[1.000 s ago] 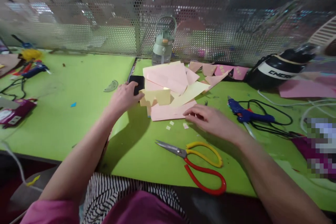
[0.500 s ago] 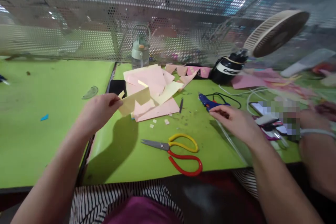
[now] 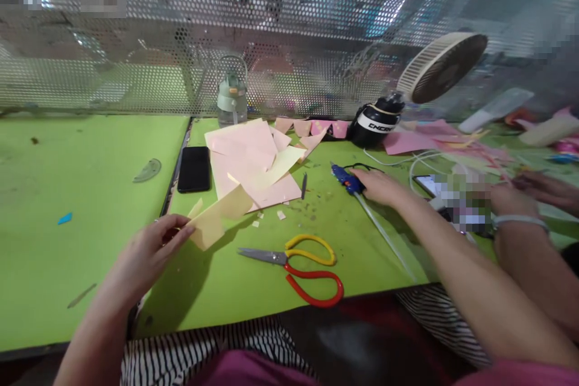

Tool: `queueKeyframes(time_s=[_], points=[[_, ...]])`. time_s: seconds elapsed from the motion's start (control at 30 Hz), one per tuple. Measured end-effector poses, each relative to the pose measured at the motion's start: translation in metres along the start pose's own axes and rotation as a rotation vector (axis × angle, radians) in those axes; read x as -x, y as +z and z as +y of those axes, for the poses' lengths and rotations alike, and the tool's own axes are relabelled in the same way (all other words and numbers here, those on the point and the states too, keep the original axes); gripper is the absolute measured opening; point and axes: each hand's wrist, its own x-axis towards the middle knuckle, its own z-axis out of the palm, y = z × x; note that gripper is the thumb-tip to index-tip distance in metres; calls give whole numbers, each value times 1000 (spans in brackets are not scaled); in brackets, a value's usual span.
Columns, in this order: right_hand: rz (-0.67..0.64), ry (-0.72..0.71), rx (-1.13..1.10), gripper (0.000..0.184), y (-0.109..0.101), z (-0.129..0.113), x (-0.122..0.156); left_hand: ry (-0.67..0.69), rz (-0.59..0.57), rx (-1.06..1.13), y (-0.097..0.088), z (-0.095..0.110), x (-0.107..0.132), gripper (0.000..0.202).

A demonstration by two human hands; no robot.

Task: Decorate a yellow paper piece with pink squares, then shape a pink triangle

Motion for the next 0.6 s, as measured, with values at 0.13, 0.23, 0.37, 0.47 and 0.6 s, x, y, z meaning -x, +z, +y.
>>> queueKeyframes(time_s=[0.13,0.23,0.37,0.47,0.6], points=[[-19,24,38,49,-8,-5,-2,2,2,32,4,4,-1,47],[15,65,40,43,-17,-23,4,-12,20,35,7,3,-2,47],[60,118,-26,37,-13,-74,4,-32,54,44,8,-1,-4,49],[-11,145,-95,42,0,-110,-9,-38,71,32,7,-3,-4,50],[-45,166,-163,25,7,-124,-24,-22,108,43,7,-6,-1,47]])
